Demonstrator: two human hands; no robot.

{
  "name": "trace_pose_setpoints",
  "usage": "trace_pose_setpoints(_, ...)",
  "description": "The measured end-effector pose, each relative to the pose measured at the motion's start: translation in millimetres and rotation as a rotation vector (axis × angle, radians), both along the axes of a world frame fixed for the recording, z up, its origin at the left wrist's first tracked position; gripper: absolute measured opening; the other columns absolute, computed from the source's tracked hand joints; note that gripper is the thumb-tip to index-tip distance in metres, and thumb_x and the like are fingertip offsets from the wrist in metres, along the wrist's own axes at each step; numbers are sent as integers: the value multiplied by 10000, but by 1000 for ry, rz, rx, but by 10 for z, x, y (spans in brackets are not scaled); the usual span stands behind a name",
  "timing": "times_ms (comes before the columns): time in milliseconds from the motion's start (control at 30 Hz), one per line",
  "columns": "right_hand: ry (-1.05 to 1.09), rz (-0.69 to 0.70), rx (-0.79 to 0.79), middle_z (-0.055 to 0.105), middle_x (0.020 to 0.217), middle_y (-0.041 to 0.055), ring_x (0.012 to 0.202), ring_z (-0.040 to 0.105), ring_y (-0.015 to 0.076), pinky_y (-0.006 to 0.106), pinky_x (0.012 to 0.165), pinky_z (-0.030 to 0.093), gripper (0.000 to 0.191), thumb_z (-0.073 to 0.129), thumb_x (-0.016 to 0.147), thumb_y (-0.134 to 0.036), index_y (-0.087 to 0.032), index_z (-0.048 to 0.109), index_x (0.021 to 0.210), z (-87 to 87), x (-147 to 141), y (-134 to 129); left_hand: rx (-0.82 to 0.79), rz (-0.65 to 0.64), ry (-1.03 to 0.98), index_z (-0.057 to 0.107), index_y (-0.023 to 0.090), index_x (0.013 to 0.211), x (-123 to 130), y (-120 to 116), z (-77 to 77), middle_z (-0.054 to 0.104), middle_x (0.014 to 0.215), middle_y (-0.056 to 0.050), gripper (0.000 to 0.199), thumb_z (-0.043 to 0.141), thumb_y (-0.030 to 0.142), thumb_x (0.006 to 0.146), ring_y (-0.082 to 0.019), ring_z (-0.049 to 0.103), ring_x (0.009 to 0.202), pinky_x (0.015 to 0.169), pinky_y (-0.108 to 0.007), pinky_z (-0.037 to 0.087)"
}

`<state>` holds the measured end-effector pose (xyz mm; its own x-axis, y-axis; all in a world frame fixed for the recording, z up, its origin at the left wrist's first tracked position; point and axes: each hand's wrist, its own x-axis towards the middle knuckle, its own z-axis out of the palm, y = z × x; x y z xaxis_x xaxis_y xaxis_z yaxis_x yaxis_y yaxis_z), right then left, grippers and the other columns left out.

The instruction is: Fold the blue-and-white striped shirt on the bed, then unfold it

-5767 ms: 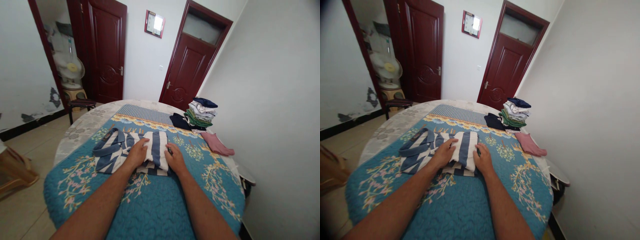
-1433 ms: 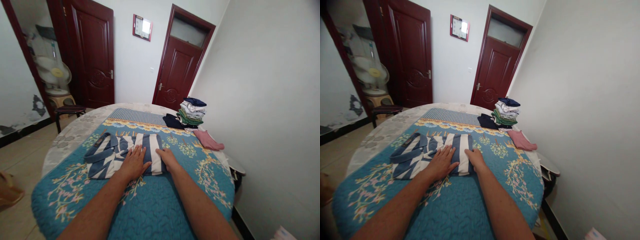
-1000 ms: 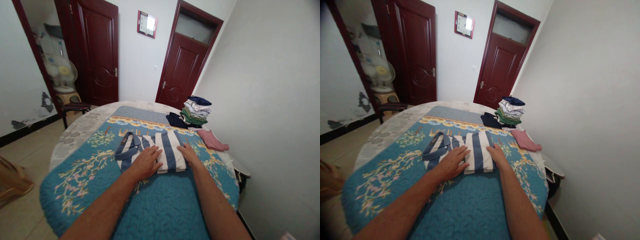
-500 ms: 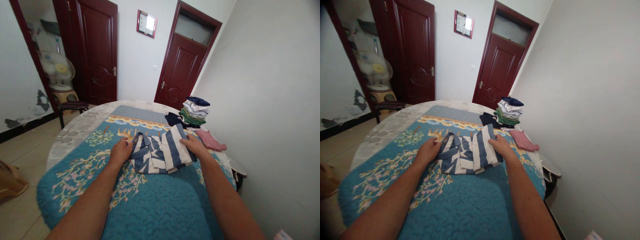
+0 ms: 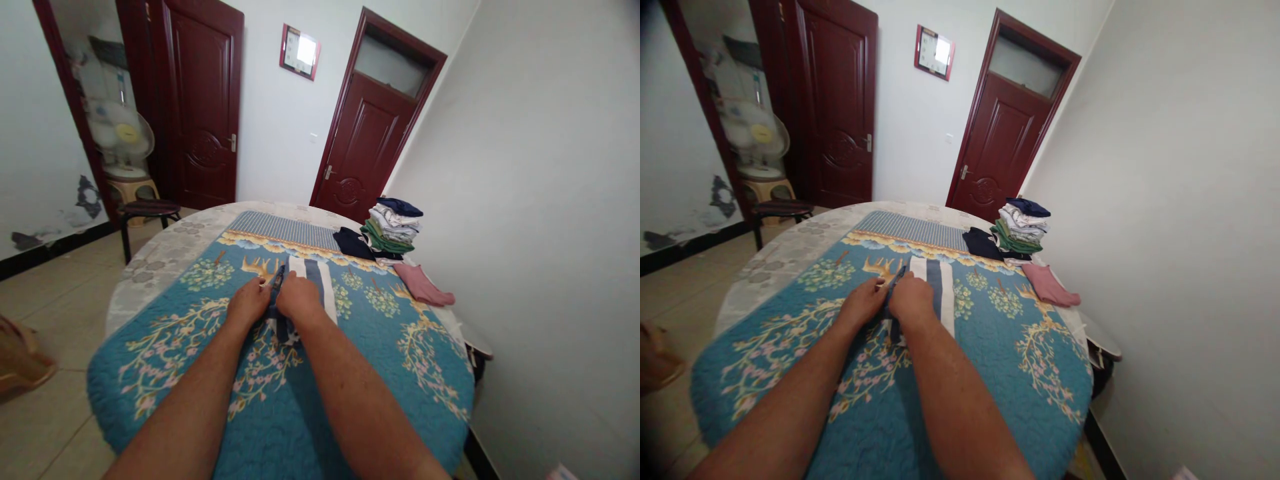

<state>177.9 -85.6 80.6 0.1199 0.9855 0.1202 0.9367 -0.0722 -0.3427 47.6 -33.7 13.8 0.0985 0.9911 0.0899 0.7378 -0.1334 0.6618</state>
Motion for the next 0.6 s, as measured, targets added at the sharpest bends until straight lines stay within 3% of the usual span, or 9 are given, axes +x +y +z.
trace_pose_setpoints(100,-114,17,-38,752,1139,227,1023,747,344,448,867,564,359,567,941,-249,-129,658,1267,-84,-209,-149,12,-17,-12,737,167,1205,-13,16,5,769,1254,-157,424,445,401,1006,-317,711,1183,988,-375,520)
trace_pose_setpoints(167,-106,97,15,758,1135,200,1012,745,323,435,884,557,329,524,971,-238,-151,672,1251,-91,-163,-280,17,-60,-35,754,194,1157,-15,24,12,787,1195,-131,404,460,425,1002,-303,718,1148,980,-370,526)
trace_pose_setpoints(300,5,197,181,777,1135,113,1077,721,266,371,995,517,314,477,1003,-199,-204,724,1197,-51,264,-459,60,-115,-19,766,222,1113,31,-14,44,776,1173,-121,425,523,540,968,-306,688,1175,1031,-395,514)
trace_pose_setpoints(433,51,170,311,752,1232,122,1174,679,240,354,1093,484,391,460,959,-118,-162,727,1241,-75,776,-418,219,-128,87,724,178,1223,188,-234,144,727,1252,-165,514,570,581,944,-323,644,1229,1106,-431,469)
trace_pose_setpoints(500,46,189,347,714,1335,136,1276,632,234,379,1158,447,443,441,958,-107,-151,698,1316,-185,938,-344,287,-154,164,675,181,1331,292,-401,216,696,1311,-180,564,580,581,944,-344,627,1251,1118,-462,454)
trace_pose_setpoints(600,34,214,374,602,1508,168,1440,508,255,452,1248,360,469,468,987,-172,-120,638,1421,-482,1024,-241,248,-105,328,622,181,1399,411,-612,301,690,1283,-223,609,594,572,932,-389,650,1193,1030,-495,497)
